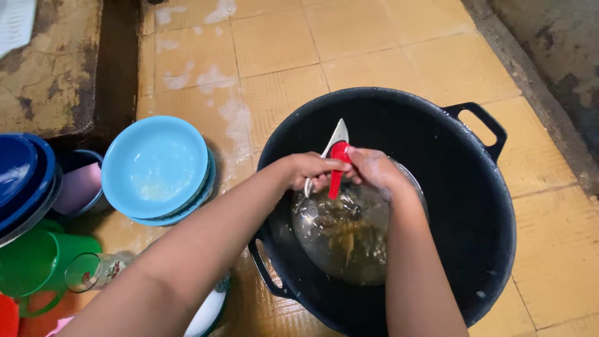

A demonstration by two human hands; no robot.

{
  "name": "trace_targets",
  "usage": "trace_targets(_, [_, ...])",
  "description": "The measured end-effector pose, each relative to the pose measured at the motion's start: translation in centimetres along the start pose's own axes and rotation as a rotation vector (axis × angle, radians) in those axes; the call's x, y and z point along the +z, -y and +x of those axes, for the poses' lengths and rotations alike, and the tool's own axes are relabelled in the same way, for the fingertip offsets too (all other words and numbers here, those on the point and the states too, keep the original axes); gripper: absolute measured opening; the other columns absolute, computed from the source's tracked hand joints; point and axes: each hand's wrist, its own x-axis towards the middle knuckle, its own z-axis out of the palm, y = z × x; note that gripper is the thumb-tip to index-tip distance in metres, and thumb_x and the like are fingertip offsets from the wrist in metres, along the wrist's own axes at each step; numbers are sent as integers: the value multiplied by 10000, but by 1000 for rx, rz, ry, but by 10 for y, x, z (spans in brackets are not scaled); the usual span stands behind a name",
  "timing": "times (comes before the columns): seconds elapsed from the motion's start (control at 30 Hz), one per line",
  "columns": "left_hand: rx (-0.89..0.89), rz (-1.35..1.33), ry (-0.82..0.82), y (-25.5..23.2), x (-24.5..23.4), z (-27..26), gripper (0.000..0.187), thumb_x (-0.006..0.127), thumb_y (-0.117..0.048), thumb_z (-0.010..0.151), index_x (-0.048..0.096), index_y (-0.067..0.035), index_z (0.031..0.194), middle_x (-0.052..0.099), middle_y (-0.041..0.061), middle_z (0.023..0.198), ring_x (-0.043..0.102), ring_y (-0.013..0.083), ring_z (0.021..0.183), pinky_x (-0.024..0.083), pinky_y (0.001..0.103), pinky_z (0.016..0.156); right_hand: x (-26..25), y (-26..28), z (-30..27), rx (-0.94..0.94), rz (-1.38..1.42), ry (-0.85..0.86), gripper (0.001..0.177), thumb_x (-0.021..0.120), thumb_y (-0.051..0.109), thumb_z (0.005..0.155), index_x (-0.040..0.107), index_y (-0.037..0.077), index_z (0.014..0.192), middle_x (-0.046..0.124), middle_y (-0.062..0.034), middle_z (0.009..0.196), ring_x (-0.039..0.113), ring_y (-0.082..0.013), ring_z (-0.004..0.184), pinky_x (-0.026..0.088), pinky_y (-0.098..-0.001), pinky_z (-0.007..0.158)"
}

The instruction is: Washing various plastic dishes, cups, and spoons in a basin on the bathroom floor.

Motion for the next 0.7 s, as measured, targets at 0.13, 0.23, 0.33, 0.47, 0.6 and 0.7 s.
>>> trace_targets(0.13, [-61,-94,-60,1,-17,0,158,710,-244,910,706,-91,949,617,-10,646,472,92,430,365,251,402,-4,-62,48,-89,483,-58,423,519,344,1122,679,-46,1159,738,-140,955,692,-202,769,543,-306,646])
trace_targets(0.23, [-68,-67,-116,-12,-17,-15,161,656,-200,875,750,-117,977,684,-25,676,495,99,437,404,269,401,45,-61,12,-202,-441,-256,595,519,-33,763,598,117,1333,708,-116,1176,722,-243,927,598,-363,753])
trace_targets(0.33, [-73,-114,-106,-13,-27,-6,166,650,-170,926,737,-84,1037,746,8,775,598,121,554,518,293,528,77,-87,2,-210,-1223,-68,625,686,132,787,528,144,1391,492,-197,1407,444,-416,1319,427,-531,1019])
trace_targets(0.47, [-78,-194,-109,-18,-13,-25,168,617,-121,988,692,-51,1120,767,42,869,724,160,716,607,363,650,108,-93,-25,-129,-1442,32,471,664,217,890,586,251,1352,482,-155,1432,392,-403,1398,388,-575,1065])
trace_targets(0.6, [-59,-183,-184,-10,-4,-30,157,582,-146,997,652,-74,1119,706,17,806,687,160,679,613,410,620,109,-78,-42,-84,-1521,51,301,663,287,946,680,301,1245,549,-99,1339,486,-321,1319,448,-510,1035])
trace_targets(0.7, [29,-156,-244,-1,-2,-23,127,626,-188,984,637,-85,1059,606,-11,704,556,125,559,546,369,530,91,-42,-55,-11,-1393,32,305,752,336,881,728,313,1184,570,-80,1274,520,-271,1233,463,-432,1003])
